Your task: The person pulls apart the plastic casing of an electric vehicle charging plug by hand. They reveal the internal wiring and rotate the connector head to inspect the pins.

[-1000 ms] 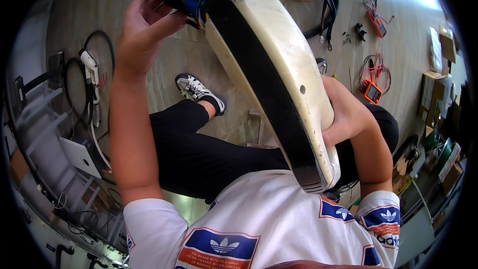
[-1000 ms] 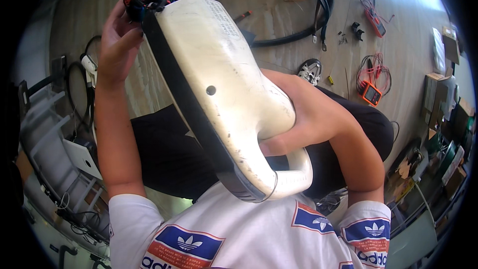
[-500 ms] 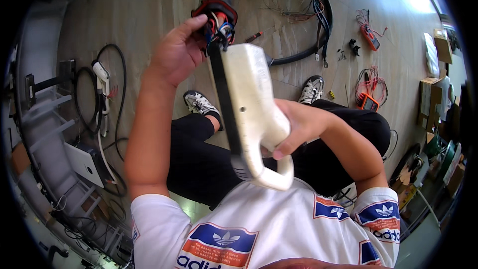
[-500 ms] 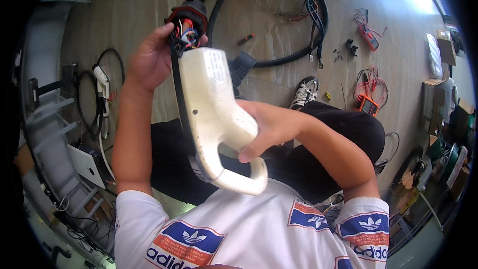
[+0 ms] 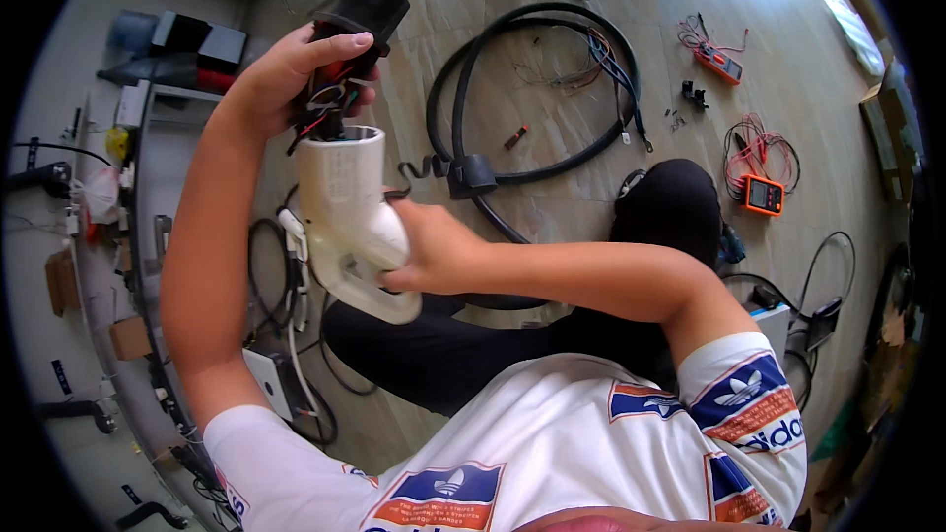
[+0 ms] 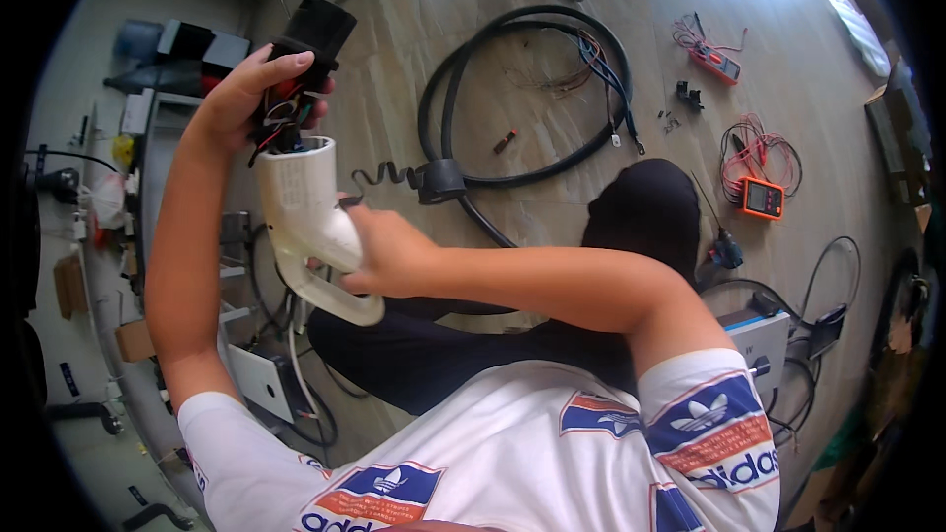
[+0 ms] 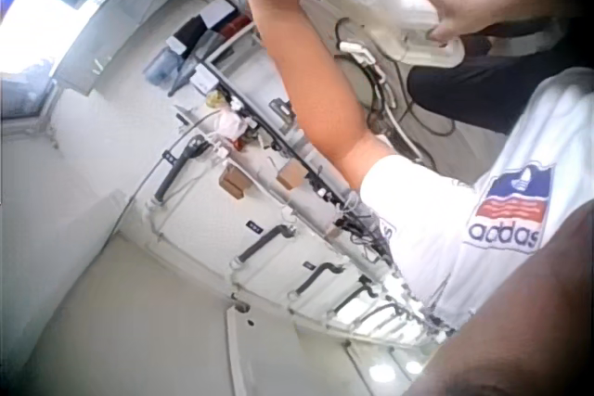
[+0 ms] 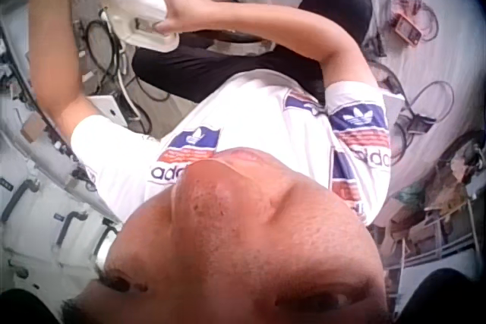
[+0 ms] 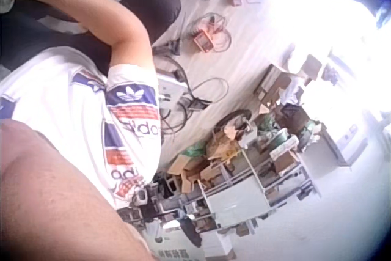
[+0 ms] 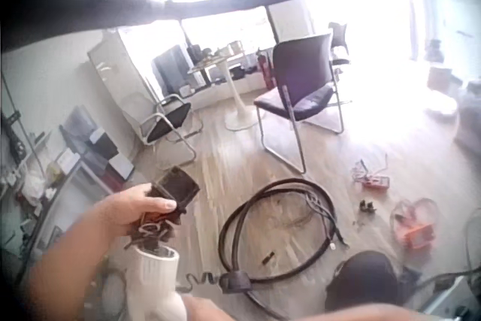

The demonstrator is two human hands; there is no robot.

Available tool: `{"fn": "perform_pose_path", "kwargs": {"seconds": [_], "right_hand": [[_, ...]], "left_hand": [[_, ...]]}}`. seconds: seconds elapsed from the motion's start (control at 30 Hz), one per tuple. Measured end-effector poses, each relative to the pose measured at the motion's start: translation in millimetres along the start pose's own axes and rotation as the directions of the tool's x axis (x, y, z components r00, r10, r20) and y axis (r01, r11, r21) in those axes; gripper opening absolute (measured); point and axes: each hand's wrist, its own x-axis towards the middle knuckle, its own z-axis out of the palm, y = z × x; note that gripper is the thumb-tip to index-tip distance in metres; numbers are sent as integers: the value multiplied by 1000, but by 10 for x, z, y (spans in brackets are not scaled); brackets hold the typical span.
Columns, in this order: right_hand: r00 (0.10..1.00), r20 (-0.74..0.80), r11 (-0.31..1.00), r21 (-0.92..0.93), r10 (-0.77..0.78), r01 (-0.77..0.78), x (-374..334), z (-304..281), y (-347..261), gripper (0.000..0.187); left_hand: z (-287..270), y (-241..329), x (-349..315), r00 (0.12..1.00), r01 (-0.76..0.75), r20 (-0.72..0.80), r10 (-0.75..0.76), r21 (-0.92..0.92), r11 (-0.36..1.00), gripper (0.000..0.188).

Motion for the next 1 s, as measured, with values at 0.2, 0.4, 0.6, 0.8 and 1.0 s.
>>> {"fn": "perform_pose_path", "kwargs": {"seconds": [0.2,0.4,0.6,0.8,1.0], "right_hand": [[961,-100,957,-165,-259,241,254,535,4,75],[954,-125,961,5,-272,275,68,1036,226,96],[932,-17,925,117,-362,362,-105,1173,394,106],[919,81,922,73,-385,380,-272,1371,409,104],[919,157,931,97,-362,351,-446,1474,377,104]], "left_hand": [[363,540,-742,952,-189,-153,267,393,900,87],[317,52,-1351,934,-282,-151,325,247,927,101],[490,-287,-1735,932,-336,-83,354,172,926,92],[589,-473,-2097,913,-383,-103,395,118,916,82],[706,-671,-2351,888,-434,-136,439,65,898,80]]}}
